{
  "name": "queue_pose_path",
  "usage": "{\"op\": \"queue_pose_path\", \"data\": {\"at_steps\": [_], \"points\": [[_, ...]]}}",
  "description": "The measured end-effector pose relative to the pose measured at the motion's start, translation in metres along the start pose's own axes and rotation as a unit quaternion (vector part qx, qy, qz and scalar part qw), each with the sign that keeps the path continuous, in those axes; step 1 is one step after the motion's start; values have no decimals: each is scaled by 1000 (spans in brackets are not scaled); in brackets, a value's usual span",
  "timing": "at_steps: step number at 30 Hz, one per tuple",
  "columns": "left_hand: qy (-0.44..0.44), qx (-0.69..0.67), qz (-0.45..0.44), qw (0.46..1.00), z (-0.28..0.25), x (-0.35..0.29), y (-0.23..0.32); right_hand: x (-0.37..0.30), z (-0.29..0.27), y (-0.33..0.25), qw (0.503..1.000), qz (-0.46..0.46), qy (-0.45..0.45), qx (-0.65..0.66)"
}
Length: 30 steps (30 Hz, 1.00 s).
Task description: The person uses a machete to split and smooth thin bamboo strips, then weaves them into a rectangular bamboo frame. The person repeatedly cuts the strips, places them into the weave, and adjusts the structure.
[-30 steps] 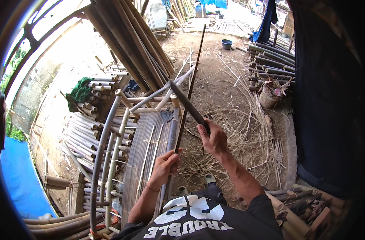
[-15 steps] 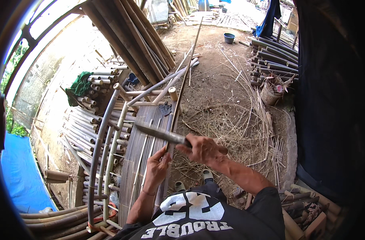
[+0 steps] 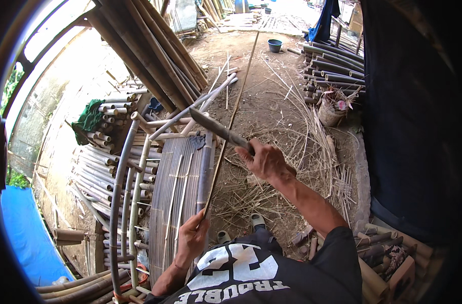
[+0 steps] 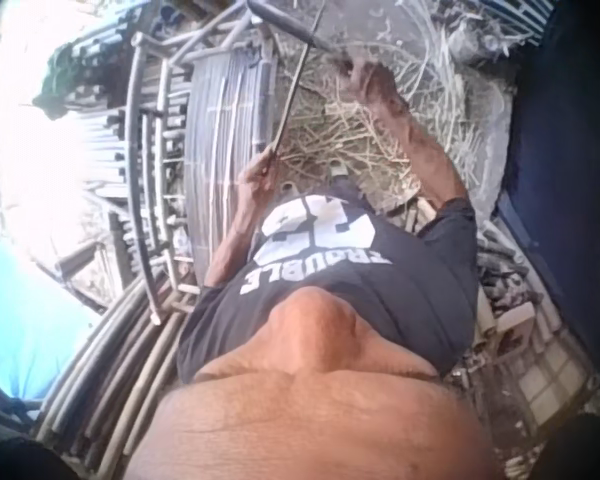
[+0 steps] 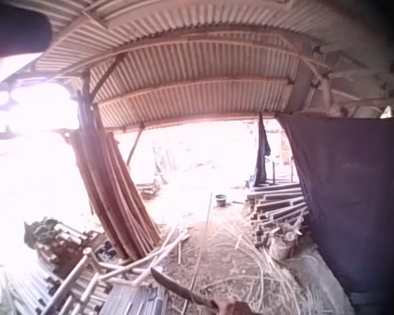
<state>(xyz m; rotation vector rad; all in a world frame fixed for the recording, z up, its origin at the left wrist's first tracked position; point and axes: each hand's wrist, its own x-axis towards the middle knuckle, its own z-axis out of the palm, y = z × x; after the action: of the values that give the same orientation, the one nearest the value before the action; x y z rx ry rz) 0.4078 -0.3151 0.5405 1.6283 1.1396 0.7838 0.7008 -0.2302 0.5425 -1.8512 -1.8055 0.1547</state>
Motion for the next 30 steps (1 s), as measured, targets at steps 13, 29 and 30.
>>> {"op": "queue_pose_path", "data": {"at_steps": [13, 29, 30], "points": [[-14, 41, 12, 999, -19, -25, 0, 4, -1, 25, 996, -76, 48, 14], [-49, 80, 13, 996, -28, -46, -16, 19, -34, 49, 994, -30, 61, -80], [-56, 87, 19, 994, -28, -51, -16, 27, -38, 72, 997, 25, 46, -58]]}}
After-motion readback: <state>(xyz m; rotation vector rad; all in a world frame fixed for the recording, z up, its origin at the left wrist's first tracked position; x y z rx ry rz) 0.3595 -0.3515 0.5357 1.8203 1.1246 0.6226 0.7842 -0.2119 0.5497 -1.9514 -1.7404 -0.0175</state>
